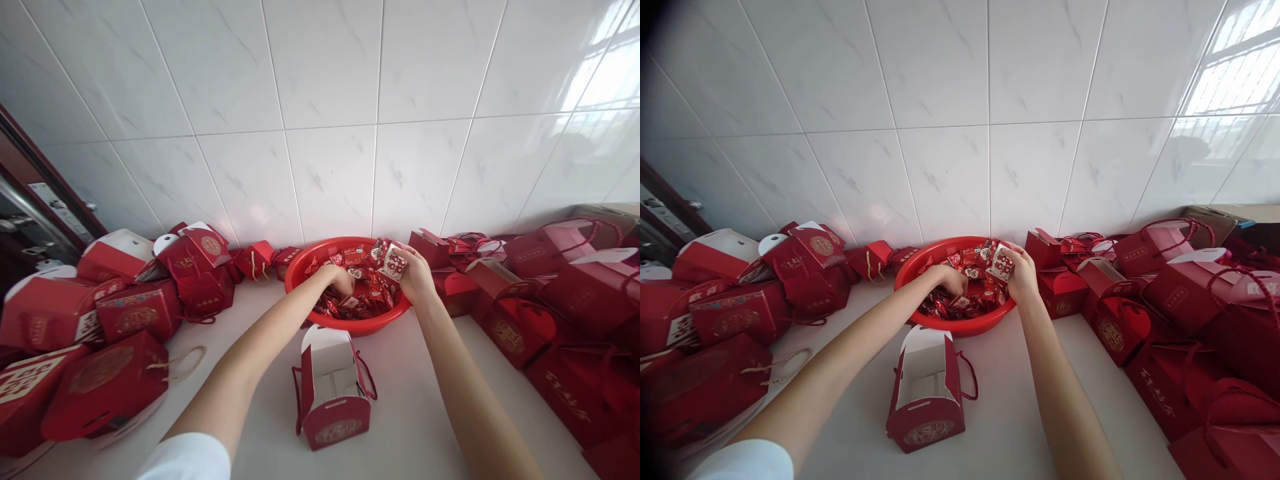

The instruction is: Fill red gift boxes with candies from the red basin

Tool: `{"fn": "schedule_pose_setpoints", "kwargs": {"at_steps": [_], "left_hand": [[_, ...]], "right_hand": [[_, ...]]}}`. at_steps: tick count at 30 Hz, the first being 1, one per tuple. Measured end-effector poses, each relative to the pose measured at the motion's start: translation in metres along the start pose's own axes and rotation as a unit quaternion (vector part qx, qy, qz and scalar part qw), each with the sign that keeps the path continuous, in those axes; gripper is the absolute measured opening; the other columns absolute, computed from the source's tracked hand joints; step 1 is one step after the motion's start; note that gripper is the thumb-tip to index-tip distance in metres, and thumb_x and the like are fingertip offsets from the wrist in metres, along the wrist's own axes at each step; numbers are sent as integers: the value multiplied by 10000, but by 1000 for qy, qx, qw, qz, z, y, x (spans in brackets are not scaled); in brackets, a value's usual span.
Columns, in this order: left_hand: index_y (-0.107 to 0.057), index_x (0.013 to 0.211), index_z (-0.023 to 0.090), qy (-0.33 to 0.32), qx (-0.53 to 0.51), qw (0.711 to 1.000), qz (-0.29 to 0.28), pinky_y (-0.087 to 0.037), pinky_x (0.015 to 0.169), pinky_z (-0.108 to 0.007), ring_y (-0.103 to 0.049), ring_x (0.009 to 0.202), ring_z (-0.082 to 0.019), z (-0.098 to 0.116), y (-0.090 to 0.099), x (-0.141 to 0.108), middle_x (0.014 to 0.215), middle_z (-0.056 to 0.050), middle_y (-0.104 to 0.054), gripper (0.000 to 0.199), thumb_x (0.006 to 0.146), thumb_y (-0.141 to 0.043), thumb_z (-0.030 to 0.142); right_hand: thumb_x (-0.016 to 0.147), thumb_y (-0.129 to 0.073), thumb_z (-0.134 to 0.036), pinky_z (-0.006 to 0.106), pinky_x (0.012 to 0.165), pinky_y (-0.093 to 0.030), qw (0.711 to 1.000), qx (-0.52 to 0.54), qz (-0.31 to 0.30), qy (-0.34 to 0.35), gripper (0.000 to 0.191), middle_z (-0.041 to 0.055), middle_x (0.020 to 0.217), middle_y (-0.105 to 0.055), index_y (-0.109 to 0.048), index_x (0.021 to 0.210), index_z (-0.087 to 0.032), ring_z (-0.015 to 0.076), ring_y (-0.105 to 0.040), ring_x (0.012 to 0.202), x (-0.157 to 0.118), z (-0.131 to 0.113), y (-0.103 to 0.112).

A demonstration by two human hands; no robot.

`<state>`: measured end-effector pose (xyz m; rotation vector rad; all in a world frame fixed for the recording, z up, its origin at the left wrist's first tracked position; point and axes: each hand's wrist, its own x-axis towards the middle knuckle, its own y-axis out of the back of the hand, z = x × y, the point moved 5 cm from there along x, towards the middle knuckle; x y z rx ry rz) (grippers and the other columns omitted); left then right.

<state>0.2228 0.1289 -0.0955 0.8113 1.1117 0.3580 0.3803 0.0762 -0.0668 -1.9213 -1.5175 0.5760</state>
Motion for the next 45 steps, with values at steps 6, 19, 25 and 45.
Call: {"fn": "schedule_pose_setpoints", "kwargs": {"at_steps": [6, 19, 25, 45], "left_hand": [[-752, 688, 220, -109, -145, 983, -13, -480, 727, -260, -609, 744, -176, -2, 10, -8, 705, 16, -703, 164, 530, -712, 198], [-774, 916, 194, -207, -236, 938, 147, -457, 906, -269, -644, 1019, -202, -6, 32, -11, 1035, -25, -759, 223, 715, -692, 243], [-771, 1017, 188, -180, -275, 918, 223, -476, 916, -290, -652, 1032, -221, -9, 38, -17, 1082, -29, -755, 297, 783, -693, 354], [-776, 938, 177, -208, -312, 876, 302, -507, 927, -281, -678, 1001, -181, -14, 48, -14, 1068, -31, -768, 292, 778, -541, 112]], "right_hand": [[608, -778, -108, 269, 568, -590, 1000, -4, 0, 3, 195, 1, 686, -732, -674, 759, -173, 156, -685, 612, -1, -2, -1], [592, -773, -100, 254, 584, -578, 1000, -5, 8, 6, 185, -5, 670, -726, -699, 746, -170, 149, -684, 619, -3, -2, -1], [601, -756, -87, 260, 571, -580, 1000, -3, 7, 1, 177, -4, 668, -723, -690, 741, -172, 151, -681, 609, -4, -2, -2], [589, -815, -153, 269, 566, -584, 998, -55, -13, 3, 224, -5, 660, -722, -656, 745, -178, 158, -685, 602, -6, 0, -5]]}}
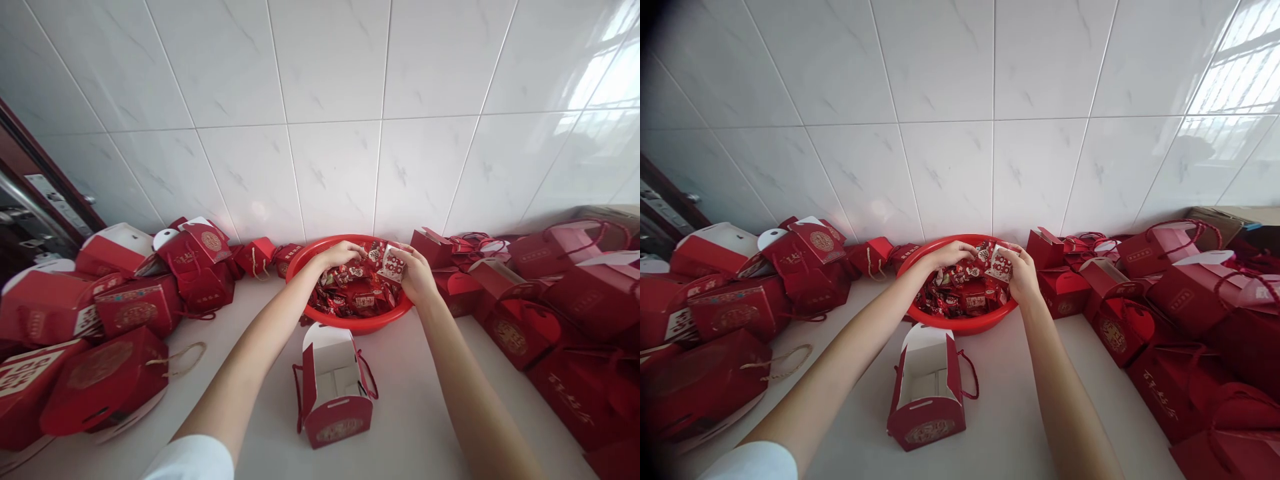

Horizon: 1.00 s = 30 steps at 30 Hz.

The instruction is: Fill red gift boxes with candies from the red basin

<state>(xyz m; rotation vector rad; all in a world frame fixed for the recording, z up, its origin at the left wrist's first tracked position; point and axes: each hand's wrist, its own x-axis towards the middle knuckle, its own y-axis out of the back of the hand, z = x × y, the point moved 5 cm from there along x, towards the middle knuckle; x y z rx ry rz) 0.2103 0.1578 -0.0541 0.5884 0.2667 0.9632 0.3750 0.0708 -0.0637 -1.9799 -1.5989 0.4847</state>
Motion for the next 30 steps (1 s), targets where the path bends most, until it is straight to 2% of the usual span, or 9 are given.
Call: {"fn": "schedule_pose_setpoints", "kwargs": {"at_steps": [4, 10, 14, 23, 26, 30], "left_hand": [[-772, 950, 176, 5, -26, 1000, 14, -529, 895, -292, -683, 985, -183, -4, 2, 1, 1067, -34, -769, 348, 778, -483, 88], [-746, 1022, 174, -21, -81, 996, 40, -472, 1033, -331, -646, 1118, -197, 2, 5, 2, 1209, -53, -725, 351, 749, -549, 76], [-708, 1114, 157, -18, -121, 992, 36, -496, 998, -352, -645, 1114, -208, 7, 3, -1, 1272, -85, -688, 386, 746, -617, 86], [-695, 1136, 142, -45, -158, 986, 7, -502, 977, -364, -658, 1083, -207, 7, 1, 2, 1221, -110, -705, 444, 698, -688, 72], [-695, 1148, 143, -44, -143, 989, 6, -516, 940, -343, -671, 1030, -194, 6, 1, 2, 1195, -105, -715, 455, 700, -666, 70], [-735, 1088, 162, -17, -34, 999, 24, -529, 840, -288, -669, 909, -167, 3, 2, 1, 1061, -60, -744, 397, 758, -529, 83]], "right_hand": [[574, -812, -151, 255, 542, -568, 1000, -14, 8, 1, 232, -2, 633, -711, -650, 739, -180, 159, -678, 580, -2, 0, -1], [589, -801, -152, 273, 550, -581, 1000, -27, 4, -1, 233, 6, 647, -713, -644, 758, -185, 170, -681, 596, -1, 1, -1], [585, -796, -147, 272, 532, -580, 1000, -25, 5, -5, 232, 7, 646, -713, -645, 758, -180, 168, -676, 592, -1, 0, -1], [595, -823, -158, 303, 595, -597, 1000, -19, -12, 0, 262, 33, 716, -744, -697, 825, -163, 184, -697, 640, 2, 2, 0], [594, -828, -164, 304, 603, -594, 1000, -20, -14, 5, 265, 34, 727, -748, -701, 827, -165, 187, -701, 649, 2, 2, 1], [586, -822, -167, 289, 582, -588, 1000, -23, -10, 3, 263, 27, 705, -743, -710, 824, -168, 178, -692, 630, 1, 1, 0]]}}
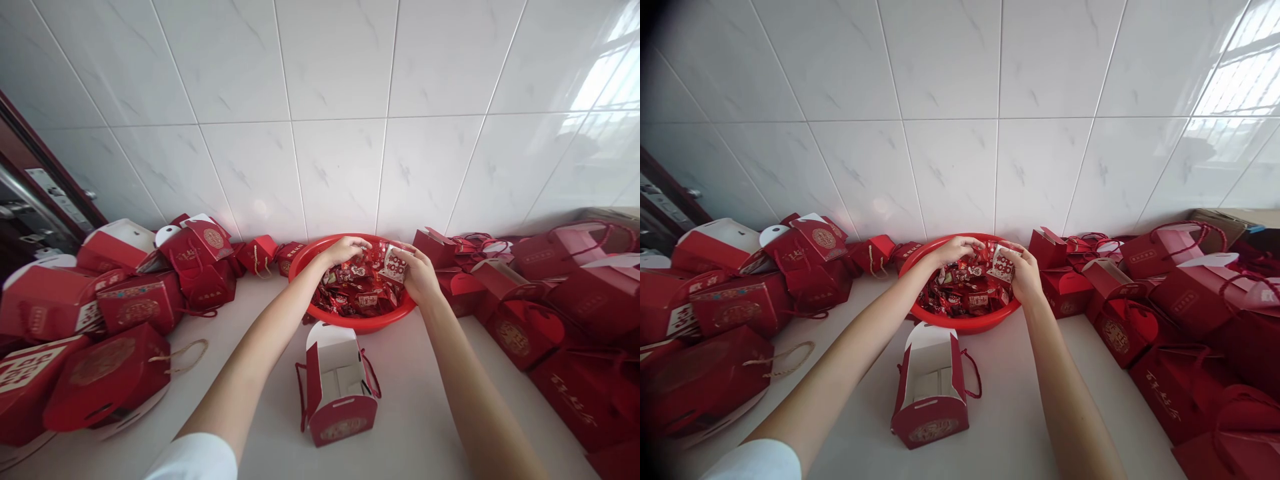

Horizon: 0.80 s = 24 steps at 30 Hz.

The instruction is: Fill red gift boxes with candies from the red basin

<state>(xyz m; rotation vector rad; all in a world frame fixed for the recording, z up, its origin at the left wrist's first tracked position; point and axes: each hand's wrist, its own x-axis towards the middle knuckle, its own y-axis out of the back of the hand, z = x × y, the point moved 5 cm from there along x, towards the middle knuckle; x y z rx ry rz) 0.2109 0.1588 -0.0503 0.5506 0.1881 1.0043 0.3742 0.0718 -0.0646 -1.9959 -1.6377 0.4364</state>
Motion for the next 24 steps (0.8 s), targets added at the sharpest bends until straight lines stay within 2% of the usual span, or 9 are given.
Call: {"fn": "schedule_pose_setpoints", "kwargs": {"at_steps": [5, 9, 15, 19, 24], "left_hand": [[-778, 953, 181, 41, 125, 991, -24, -517, 745, -232, -656, 889, -166, -3, -3, -2, 990, -26, -746, 366, 776, -466, 106], [-778, 986, 200, 41, 135, 990, -28, -500, 705, -218, -654, 904, -163, 0, -4, -4, 1036, -15, -743, 394, 774, -460, 107], [-777, 969, 209, 30, 123, 991, -33, -485, 675, -213, -652, 877, -154, -1, -4, -4, 1042, -7, -744, 398, 752, -457, 115], [-775, 855, 189, 34, 149, 987, -40, -486, 704, -220, -637, 801, -150, -5, -4, -1, 908, -14, -753, 332, 734, -469, 140], [-754, 757, 186, 69, 211, 974, -38, -458, 644, -222, -589, 658, -139, -16, -1, -2, 708, -4, -703, 256, 725, -500, 165]], "right_hand": [[586, -824, -176, 280, 569, -588, 1000, -10, 1, 3, 266, 16, 688, -738, -708, 825, -174, 171, -689, 615, 0, -1, 0], [601, -831, -193, 311, 568, -596, 1000, -21, -7, 1, 278, 11, 687, -734, -704, 849, -178, 185, -693, 607, 0, 0, 0], [588, -813, -152, 285, 519, -581, 1000, -10, -7, -9, 268, 28, 676, -731, -716, 838, -156, 181, -690, 589, -2, -1, -1], [586, -820, -153, 274, 504, -577, 1000, -14, -14, -7, 260, 24, 663, -728, -717, 824, -163, 175, -685, 573, -3, -2, -2], [585, -831, -188, 301, 498, -586, 999, -41, -18, 4, 268, 22, 658, -731, -730, 833, -178, 194, -690, 562, -4, 1, -3]]}}
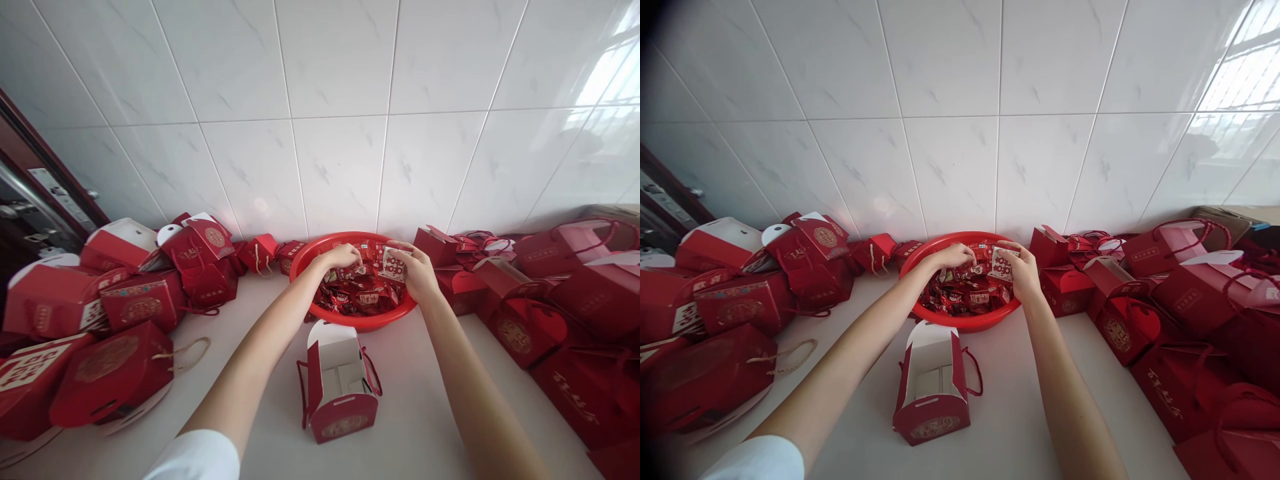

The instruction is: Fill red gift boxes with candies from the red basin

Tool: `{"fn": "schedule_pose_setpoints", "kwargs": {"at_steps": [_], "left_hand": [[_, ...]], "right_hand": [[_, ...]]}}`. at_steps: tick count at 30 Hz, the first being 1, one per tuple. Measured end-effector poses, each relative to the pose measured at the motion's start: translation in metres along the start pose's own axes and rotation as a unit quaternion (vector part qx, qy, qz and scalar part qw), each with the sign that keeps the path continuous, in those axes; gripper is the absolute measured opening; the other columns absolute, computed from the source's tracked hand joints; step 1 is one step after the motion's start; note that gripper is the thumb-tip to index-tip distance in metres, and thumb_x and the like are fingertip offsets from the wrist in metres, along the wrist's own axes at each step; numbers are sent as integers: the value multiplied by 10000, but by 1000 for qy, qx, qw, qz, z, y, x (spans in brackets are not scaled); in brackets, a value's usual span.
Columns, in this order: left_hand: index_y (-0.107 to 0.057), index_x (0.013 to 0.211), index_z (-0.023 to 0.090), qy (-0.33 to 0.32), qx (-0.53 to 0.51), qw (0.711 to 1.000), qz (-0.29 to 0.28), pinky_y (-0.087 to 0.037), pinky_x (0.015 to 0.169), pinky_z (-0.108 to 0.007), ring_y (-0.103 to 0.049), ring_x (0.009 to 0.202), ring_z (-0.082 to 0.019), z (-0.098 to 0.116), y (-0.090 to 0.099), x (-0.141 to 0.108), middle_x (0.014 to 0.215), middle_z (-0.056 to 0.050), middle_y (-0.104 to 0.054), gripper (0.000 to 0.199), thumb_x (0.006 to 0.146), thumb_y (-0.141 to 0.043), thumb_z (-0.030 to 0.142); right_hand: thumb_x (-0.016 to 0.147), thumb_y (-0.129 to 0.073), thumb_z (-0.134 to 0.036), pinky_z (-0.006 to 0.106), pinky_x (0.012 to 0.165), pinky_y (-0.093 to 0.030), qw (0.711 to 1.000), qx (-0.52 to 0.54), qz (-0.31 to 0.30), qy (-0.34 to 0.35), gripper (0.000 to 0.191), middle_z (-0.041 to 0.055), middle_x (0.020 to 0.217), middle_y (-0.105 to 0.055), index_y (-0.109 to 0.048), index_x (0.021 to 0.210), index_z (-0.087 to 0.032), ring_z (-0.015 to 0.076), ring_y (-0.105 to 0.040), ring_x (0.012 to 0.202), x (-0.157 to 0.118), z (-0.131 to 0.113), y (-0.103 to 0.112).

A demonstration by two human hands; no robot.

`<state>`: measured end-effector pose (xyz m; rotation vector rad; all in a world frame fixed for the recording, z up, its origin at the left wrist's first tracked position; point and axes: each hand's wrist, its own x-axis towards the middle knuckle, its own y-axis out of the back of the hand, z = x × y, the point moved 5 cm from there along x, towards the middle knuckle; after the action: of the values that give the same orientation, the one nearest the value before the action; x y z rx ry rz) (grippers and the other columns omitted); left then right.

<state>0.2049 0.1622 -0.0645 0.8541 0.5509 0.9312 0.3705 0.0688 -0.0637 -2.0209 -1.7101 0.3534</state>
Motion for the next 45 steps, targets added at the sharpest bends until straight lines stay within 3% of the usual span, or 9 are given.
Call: {"fn": "schedule_pose_setpoints", "kwargs": {"at_steps": [4, 9, 16, 20, 24, 28, 35, 40, 45], "left_hand": [[-732, 736, 185, 29, 34, 999, 10, -452, 634, -250, -591, 639, -162, -6, 0, -3, 682, -18, -689, 183, 719, -551, 171], [-742, 889, 208, 44, 72, 996, 27, -471, 794, -258, -651, 917, -216, -5, -6, -2, 987, -57, -743, 225, 706, -626, 149], [-625, 563, 199, 70, 105, 992, 11, -473, 767, -294, -635, 812, -241, -9, -20, 3, 666, -33, -659, 188, 566, -811, 226], [-575, 503, 180, 54, 85, 995, 15, -456, 702, -300, -606, 697, -212, -8, -12, 2, 588, -30, -596, 261, 687, -745, 254], [-681, 754, 169, -53, -51, 995, 60, -456, 730, -267, -605, 759, -166, 9, 2, 0, 758, -6, -658, 291, 839, -634, 443], [-724, 859, 142, -152, -227, 962, 13, -474, 820, -291, -620, 829, -168, 28, 2, -5, 881, -27, -711, 438, 725, -745, 559], [-743, 916, 164, -15, -328, 944, -37, -506, 784, -302, -651, 876, -199, 27, 0, -11, 958, -66, -753, 318, 861, -537, 401], [-767, 851, 185, 10, -177, 983, -56, -485, 821, -239, -645, 897, -160, 20, 3, -11, 933, -3, -762, 309, 673, -529, 100], [-764, 676, 204, 36, -1, 987, -154, -470, 718, -220, -654, 799, -167, 6, -6, -12, 739, 5, -743, 259, 619, -544, 81]], "right_hand": [[592, -813, -200, 289, 486, -586, 1000, -26, 7, 7, 261, 37, 712, -758, -759, 847, -179, 197, -700, 590, -2, 0, -2], [640, -786, -175, 252, 505, -592, 999, -43, 12, 6, 212, 31, 741, -773, -785, 851, -191, 176, -709, 621, -3, 0, -2], [657, -805, -170, 254, 528, -595, 998, -65, -2, 0, 197, 51, 738, -772, -792, 854, -166, 177, -715, 607, -1, 4, -2], [658, -800, -212, 261, 592, -591, 996, -82, 3, 17, 170, 37, 771, -785, -797, 826, -188, 193, -734, 687, -1, 3, -1], [638, -821, -220, 282, 676, -608, 1000, -18, -4, 15, 207, 35, 802, -790, -790, 841, -193, 195, -743, 743, 1, 0, -2], [657, -813, -177, 284, 657, -619, 999, 33, -11, -6, 192, 52, 810, -790, -778, 846, -179, 184, -740, 715, 2, -1, -2], [697, -807, -157, 289, 631, -627, 999, 47, -4, -3, 152, 56, 745, -774, -750, 838, -158, 181, -736, 658, 6, 1, 3], [705, -798, -155, 284, 624, -626, 998, 56, 3, 6, 136, 38, 738, -770, -732, 823, -167, 177, -738, 663, 7, 0, 5], [694, -782, -145, 289, 607, -624, 999, 52, 11, -5, 145, 39, 737, -768, -745, 832, -169, 177, -734, 666, 6, 0, 5]]}}
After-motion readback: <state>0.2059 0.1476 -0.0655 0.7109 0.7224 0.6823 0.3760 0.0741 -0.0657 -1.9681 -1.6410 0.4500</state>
